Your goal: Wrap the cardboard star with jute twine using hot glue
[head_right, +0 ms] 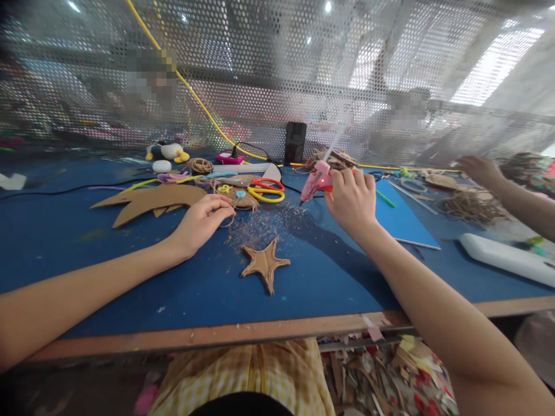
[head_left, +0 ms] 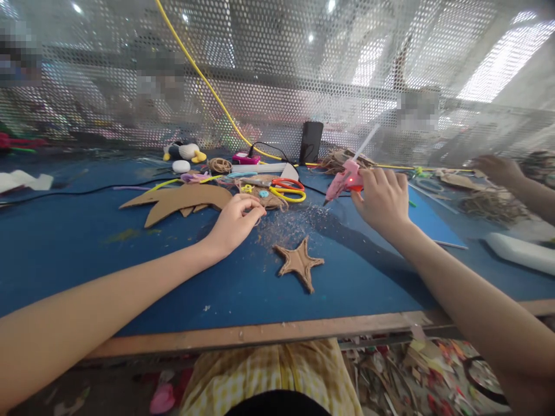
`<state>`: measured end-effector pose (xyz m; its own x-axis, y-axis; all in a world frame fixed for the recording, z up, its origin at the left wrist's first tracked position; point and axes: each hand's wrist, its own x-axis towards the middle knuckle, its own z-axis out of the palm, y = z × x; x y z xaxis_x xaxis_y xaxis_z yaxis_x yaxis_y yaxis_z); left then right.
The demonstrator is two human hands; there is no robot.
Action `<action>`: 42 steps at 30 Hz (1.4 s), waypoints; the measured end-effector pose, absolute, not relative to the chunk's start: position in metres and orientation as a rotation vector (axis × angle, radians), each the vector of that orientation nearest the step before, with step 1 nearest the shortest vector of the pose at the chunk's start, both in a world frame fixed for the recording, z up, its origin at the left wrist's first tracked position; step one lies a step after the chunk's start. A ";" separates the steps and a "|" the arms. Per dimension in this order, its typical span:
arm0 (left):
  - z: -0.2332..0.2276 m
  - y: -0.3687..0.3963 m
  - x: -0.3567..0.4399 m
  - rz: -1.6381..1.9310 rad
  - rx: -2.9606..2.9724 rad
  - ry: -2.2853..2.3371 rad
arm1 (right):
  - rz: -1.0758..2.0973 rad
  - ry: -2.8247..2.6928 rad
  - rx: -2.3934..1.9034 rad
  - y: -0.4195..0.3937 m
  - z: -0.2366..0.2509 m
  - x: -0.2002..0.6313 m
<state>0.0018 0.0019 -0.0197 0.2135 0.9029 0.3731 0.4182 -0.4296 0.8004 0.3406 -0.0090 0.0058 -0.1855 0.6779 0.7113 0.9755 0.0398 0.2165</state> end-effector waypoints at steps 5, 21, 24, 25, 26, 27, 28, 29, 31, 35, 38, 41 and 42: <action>-0.017 0.000 0.002 0.972 2.154 1.256 | -0.468 -1.947 -1.612 -0.012 -0.001 0.327; -0.012 -0.008 0.002 0.731 2.484 1.030 | -0.759 -2.259 -0.895 -0.038 -0.005 0.288; -0.012 -0.010 0.003 0.678 2.503 0.992 | -0.778 -2.263 -0.877 -0.039 -0.005 0.287; -0.011 -0.010 0.003 0.668 2.506 0.982 | -0.778 -2.263 -0.874 -0.039 -0.004 0.287; -0.011 -0.011 0.004 0.661 2.507 0.975 | -0.779 -2.262 -0.870 -0.039 -0.004 0.287; -0.011 -0.011 0.004 0.655 2.505 0.972 | -0.780 -2.258 -0.866 -0.039 -0.004 0.286; -0.011 -0.011 0.004 0.648 2.503 0.972 | -0.781 -2.255 -0.860 -0.039 -0.004 0.286; -0.011 -0.011 0.004 0.642 2.500 0.973 | -0.783 -2.252 -0.854 -0.040 -0.004 0.286; -0.010 -0.011 0.004 0.633 2.496 0.976 | -0.787 -2.249 -0.844 -0.040 -0.003 0.285; -0.010 -0.011 0.004 0.622 2.505 0.970 | -0.789 -2.230 -0.835 -0.041 -0.003 0.284; -0.009 -0.011 0.003 0.654 2.518 0.950 | -0.799 -2.219 -0.833 -0.042 -0.003 0.284; -0.009 -0.012 0.002 0.702 2.521 0.880 | -0.825 -2.225 -0.831 -0.042 -0.003 0.285; -0.008 -0.013 0.002 0.705 2.522 0.855 | -0.826 -2.228 -0.833 -0.042 -0.002 0.285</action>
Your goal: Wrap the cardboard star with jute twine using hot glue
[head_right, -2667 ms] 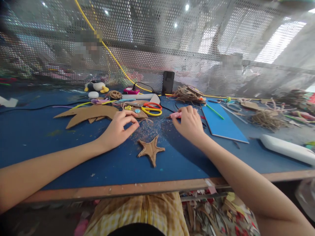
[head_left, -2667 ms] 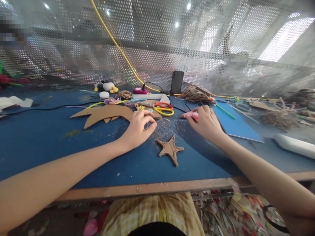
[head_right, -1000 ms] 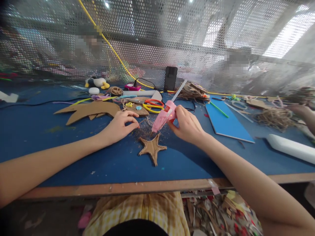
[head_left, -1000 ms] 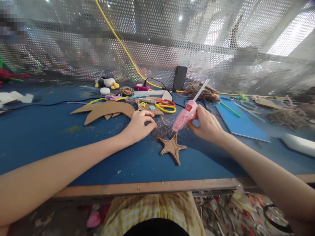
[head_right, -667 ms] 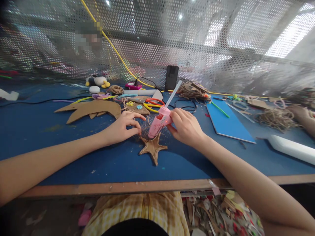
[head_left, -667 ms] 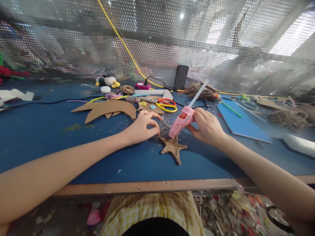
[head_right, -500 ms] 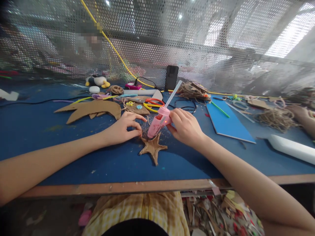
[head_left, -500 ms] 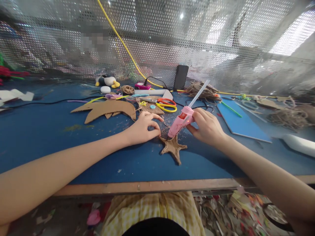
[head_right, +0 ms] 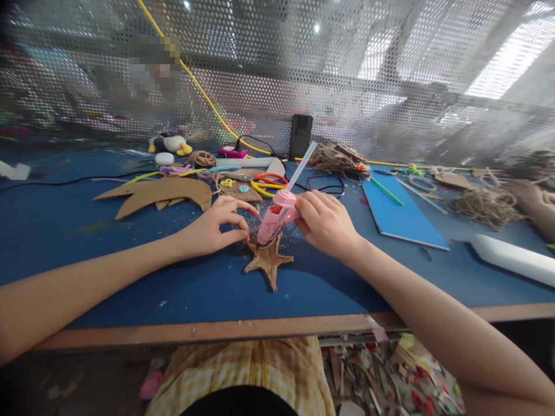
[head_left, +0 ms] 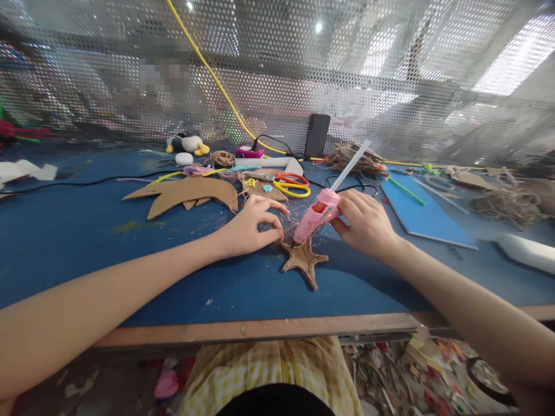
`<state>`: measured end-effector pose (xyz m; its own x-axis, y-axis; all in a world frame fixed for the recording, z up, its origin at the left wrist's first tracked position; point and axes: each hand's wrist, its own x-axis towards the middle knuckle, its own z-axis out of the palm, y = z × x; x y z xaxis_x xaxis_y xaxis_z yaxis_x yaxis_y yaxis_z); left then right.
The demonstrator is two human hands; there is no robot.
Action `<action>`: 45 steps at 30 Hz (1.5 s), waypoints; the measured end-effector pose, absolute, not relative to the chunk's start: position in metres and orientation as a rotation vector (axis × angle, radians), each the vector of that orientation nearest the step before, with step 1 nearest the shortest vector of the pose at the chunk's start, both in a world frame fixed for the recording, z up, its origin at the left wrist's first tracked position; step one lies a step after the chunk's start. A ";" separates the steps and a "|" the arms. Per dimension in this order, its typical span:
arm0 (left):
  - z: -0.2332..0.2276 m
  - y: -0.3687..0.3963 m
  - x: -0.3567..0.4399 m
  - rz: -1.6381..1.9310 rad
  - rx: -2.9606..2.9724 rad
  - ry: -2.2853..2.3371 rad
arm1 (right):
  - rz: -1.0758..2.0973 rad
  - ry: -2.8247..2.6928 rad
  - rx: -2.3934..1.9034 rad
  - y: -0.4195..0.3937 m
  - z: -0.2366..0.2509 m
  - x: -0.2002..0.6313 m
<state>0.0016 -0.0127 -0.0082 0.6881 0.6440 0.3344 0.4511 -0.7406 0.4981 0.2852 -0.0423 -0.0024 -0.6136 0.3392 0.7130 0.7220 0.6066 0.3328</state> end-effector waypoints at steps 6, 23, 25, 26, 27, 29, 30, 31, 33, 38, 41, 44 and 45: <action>-0.006 -0.016 0.002 0.655 2.532 0.834 | -0.796 -2.239 -0.860 -0.043 0.000 0.286; -0.005 -0.017 0.001 0.651 2.551 0.811 | -0.852 -2.250 -0.793 -0.043 0.006 0.291; -0.005 -0.017 0.002 0.651 2.553 0.809 | -0.868 -2.246 -0.775 -0.043 0.007 0.291; -0.005 -0.017 0.002 0.649 2.555 0.809 | -0.874 -2.244 -0.768 -0.044 0.008 0.291; -0.005 -0.017 0.001 0.646 2.555 0.809 | -0.876 -2.242 -0.765 -0.044 0.008 0.291; -0.005 -0.016 0.001 0.638 2.556 0.811 | -0.865 -2.243 -0.761 -0.044 0.008 0.292; -0.005 -0.016 0.001 0.637 2.555 0.810 | -0.857 -2.243 -0.761 -0.044 0.008 0.292; -0.005 -0.016 0.001 0.636 2.554 0.809 | -0.849 -2.244 -0.764 -0.044 0.008 0.293; -0.005 -0.016 0.001 0.637 2.551 0.807 | -0.847 -2.250 -0.777 -0.044 0.008 0.294; -0.005 -0.016 0.001 0.640 2.554 0.800 | -0.883 -2.256 -0.748 -0.043 0.009 0.296; -0.005 -0.016 0.001 0.639 2.556 0.800 | -0.863 -2.245 -0.718 -0.042 0.010 0.298; -0.005 -0.016 0.001 0.631 2.552 0.814 | -0.838 -2.238 -0.743 -0.041 0.010 0.299; -0.005 -0.016 0.001 0.628 2.553 0.816 | -0.836 -2.238 -0.753 -0.041 0.009 0.299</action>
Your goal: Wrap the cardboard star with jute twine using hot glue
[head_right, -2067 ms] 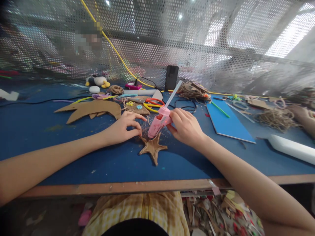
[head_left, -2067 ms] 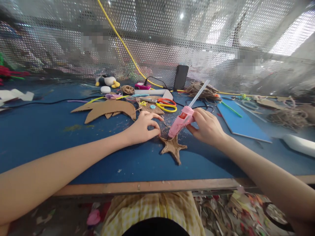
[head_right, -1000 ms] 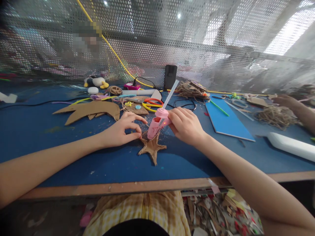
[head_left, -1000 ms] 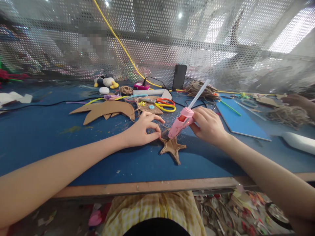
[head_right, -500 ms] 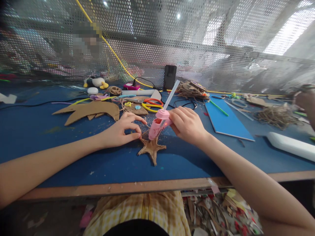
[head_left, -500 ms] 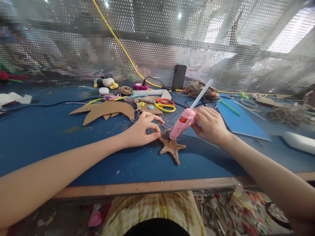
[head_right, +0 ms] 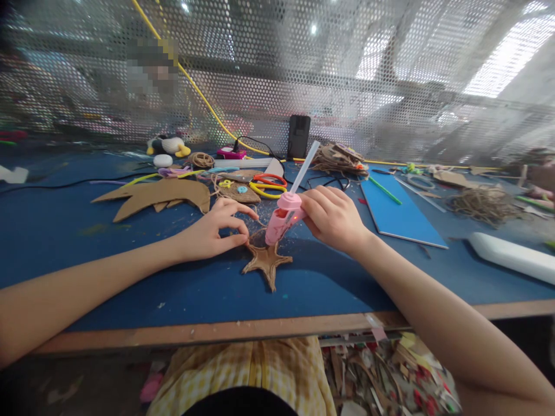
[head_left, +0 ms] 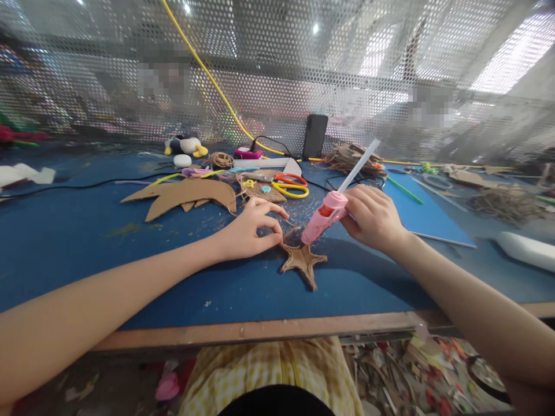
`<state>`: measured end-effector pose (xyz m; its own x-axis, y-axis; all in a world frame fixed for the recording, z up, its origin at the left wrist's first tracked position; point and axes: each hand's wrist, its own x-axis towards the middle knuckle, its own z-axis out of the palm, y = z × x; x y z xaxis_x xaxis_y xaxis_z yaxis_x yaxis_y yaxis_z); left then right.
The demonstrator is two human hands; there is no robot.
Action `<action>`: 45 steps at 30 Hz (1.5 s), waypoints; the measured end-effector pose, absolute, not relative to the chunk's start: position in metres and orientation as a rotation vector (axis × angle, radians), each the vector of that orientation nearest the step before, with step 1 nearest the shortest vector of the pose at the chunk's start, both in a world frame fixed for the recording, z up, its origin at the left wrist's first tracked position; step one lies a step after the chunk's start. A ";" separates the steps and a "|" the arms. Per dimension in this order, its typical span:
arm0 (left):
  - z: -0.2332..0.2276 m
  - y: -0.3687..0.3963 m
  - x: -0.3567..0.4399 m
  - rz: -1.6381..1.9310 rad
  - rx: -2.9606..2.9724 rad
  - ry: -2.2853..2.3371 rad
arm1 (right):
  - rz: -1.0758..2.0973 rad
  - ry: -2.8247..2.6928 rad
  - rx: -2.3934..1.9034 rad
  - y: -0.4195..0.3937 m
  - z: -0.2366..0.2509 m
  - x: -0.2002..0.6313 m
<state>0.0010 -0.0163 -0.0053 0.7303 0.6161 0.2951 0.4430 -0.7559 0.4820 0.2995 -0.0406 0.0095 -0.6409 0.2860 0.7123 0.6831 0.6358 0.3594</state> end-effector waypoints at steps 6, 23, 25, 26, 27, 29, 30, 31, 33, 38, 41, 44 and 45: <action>-0.007 -0.016 0.000 0.652 2.559 0.808 | -0.845 -2.243 -0.778 -0.039 0.010 0.303; -0.007 -0.016 0.001 0.673 2.570 0.794 | -0.932 -2.250 -0.780 -0.033 0.012 0.316; -0.008 -0.016 0.001 0.672 2.576 0.789 | -0.940 -2.242 -0.778 -0.032 0.013 0.316; -0.008 -0.016 0.001 0.671 2.578 0.786 | -0.953 -2.236 -0.773 -0.032 0.013 0.316; -0.008 -0.016 0.001 0.670 2.580 0.782 | -0.970 -2.231 -0.765 -0.032 0.013 0.316; -0.009 -0.016 0.000 0.671 2.583 0.775 | -1.003 -2.225 -0.745 -0.032 0.014 0.316; -0.009 -0.016 0.000 0.672 2.586 0.773 | -1.013 -2.225 -0.737 -0.032 0.014 0.316; -0.008 -0.016 0.000 0.674 2.589 0.770 | -1.018 -2.223 -0.732 -0.032 0.015 0.316; -0.008 -0.016 0.000 0.677 2.597 0.761 | -1.022 -2.217 -0.726 -0.032 0.016 0.317; -0.009 -0.016 0.000 0.687 2.611 0.746 | -1.029 -2.209 -0.741 -0.032 0.017 0.317; -0.009 -0.015 0.000 0.690 2.623 0.745 | -1.031 -2.201 -0.782 -0.033 0.016 0.317; -0.009 -0.015 0.000 0.681 2.627 0.747 | -1.018 -2.168 -0.929 -0.032 0.015 0.317; -0.009 -0.015 0.000 0.677 2.627 0.748 | -1.006 -2.152 -1.009 -0.032 0.015 0.317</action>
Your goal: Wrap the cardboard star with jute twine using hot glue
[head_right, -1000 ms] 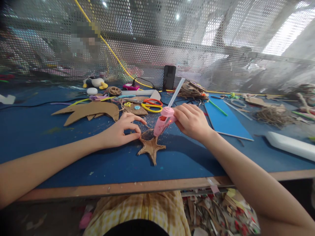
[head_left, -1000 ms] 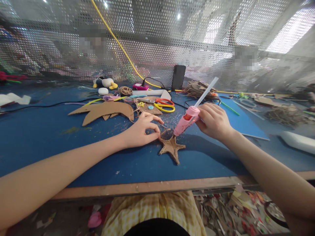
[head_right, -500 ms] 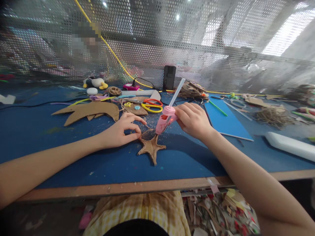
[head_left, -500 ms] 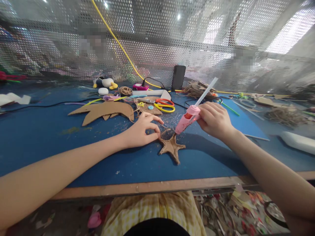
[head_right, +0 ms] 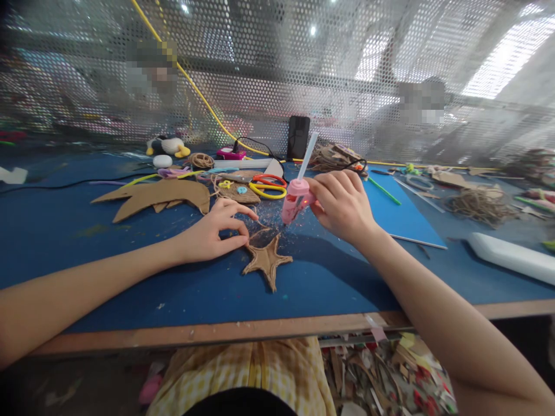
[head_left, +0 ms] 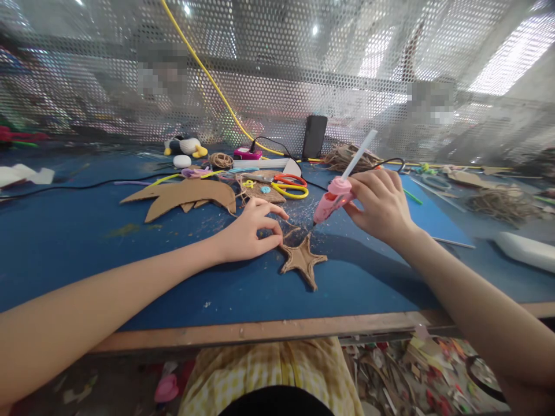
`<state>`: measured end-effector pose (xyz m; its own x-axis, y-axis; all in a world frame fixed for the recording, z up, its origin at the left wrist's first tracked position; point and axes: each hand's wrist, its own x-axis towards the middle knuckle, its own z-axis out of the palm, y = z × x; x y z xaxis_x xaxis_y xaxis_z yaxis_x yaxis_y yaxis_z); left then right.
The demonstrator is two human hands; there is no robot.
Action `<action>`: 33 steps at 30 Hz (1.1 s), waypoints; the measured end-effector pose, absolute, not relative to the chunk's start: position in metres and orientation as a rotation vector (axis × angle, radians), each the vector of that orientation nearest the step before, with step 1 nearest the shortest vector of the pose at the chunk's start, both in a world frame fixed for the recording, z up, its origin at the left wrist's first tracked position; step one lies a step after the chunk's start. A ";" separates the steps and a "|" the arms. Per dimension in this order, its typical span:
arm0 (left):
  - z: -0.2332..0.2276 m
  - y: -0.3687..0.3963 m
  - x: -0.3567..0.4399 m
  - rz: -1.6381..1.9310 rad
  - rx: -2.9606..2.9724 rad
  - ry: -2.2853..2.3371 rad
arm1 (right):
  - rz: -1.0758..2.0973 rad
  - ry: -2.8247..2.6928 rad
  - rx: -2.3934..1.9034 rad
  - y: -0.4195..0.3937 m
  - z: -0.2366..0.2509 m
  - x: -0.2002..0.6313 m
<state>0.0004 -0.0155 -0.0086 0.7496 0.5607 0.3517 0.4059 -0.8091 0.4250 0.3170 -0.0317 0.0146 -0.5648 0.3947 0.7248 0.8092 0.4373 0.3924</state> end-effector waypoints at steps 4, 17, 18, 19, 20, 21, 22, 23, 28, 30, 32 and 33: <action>-0.008 -0.017 0.000 0.684 2.635 0.748 | -0.882 -2.041 -1.399 -0.026 0.010 0.319; -0.013 -0.015 0.002 0.866 2.673 0.787 | -0.565 -1.964 -1.568 -0.012 -0.008 0.325; -0.013 -0.015 0.002 0.877 2.679 0.780 | -0.526 -2.036 -1.395 -0.018 -0.004 0.316; -0.013 -0.016 0.003 0.890 2.685 0.771 | -0.466 -2.114 -1.233 -0.025 -0.002 0.306; -0.013 -0.016 0.003 0.903 2.690 0.763 | -0.408 -2.190 -1.097 -0.032 0.000 0.296; -0.013 -0.016 0.003 0.916 2.698 0.752 | -0.359 -2.253 -0.996 -0.038 0.001 0.287; -0.013 -0.017 0.003 0.928 2.707 0.738 | -0.319 -2.296 -0.923 -0.044 0.001 0.278; -0.014 -0.017 0.003 0.936 2.718 0.722 | -0.278 -2.330 -0.872 -0.048 0.001 0.271; -0.014 -0.019 0.004 0.946 2.761 0.667 | -0.069 -2.371 -0.753 -0.052 -0.008 0.256; -0.013 -0.019 0.004 0.932 2.762 0.667 | -0.007 -2.359 -0.741 -0.051 -0.010 0.255; -0.012 -0.019 0.005 0.915 2.758 0.668 | 0.031 -2.333 -0.749 -0.051 -0.009 0.255; -0.012 -0.019 0.005 0.908 2.754 0.668 | 0.039 -2.318 -0.762 -0.052 -0.009 0.254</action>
